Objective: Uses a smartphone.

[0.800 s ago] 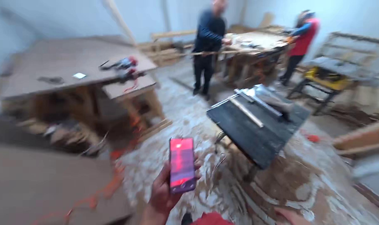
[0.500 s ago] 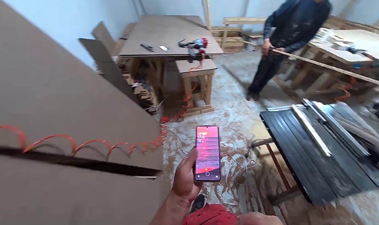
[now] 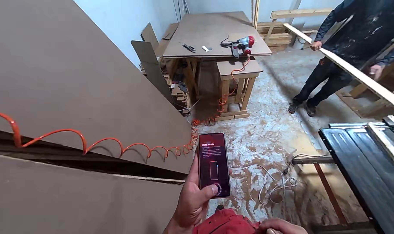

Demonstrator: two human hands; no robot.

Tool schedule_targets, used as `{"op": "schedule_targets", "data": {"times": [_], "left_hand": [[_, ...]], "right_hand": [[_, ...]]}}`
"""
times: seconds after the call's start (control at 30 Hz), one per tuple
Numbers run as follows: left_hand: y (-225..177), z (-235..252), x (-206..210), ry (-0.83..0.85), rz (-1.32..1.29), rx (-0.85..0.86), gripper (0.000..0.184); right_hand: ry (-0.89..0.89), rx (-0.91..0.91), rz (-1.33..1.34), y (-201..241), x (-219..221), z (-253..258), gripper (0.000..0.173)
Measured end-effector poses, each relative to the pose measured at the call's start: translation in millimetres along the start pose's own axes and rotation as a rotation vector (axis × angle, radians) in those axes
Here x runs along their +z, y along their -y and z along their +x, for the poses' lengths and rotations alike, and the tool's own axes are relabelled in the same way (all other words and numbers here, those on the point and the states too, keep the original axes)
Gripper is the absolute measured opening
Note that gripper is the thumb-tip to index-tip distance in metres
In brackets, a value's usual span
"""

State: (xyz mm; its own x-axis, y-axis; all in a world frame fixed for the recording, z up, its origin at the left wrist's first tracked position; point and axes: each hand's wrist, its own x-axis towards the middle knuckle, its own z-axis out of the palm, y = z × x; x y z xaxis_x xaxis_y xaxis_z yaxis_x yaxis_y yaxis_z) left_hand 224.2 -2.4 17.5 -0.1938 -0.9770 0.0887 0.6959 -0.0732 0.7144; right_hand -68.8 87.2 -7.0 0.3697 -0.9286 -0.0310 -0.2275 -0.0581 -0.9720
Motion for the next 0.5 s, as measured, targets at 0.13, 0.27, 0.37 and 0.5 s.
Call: {"op": "schedule_targets", "data": {"times": [0.13, 0.27, 0.37, 0.5], "left_hand": [[-12.7, 24.8, -16.3, 0.049, -0.041, -0.032, 0.102], [-11.3, 58.9, -32.6, 0.021, -0.078, -0.053, 0.093], [-6.8, 93.8, -42.3, 0.006, -0.101, -0.06, 0.088], [-9.3, 150.1, -51.0, 0.005, -0.142, -0.049, 0.081]], "right_hand": [[0.022, 0.016, 0.017, 0.2, 1.2, 28.8, 0.025], [0.047, 0.063, 0.0, -4.0, -9.4, 65.3, 0.023], [0.055, 0.091, -0.01, -12.1, -24.7, 100.8, 0.023], [0.077, 0.052, -0.033, -22.2, -51.6, 170.0, 0.023]]}}
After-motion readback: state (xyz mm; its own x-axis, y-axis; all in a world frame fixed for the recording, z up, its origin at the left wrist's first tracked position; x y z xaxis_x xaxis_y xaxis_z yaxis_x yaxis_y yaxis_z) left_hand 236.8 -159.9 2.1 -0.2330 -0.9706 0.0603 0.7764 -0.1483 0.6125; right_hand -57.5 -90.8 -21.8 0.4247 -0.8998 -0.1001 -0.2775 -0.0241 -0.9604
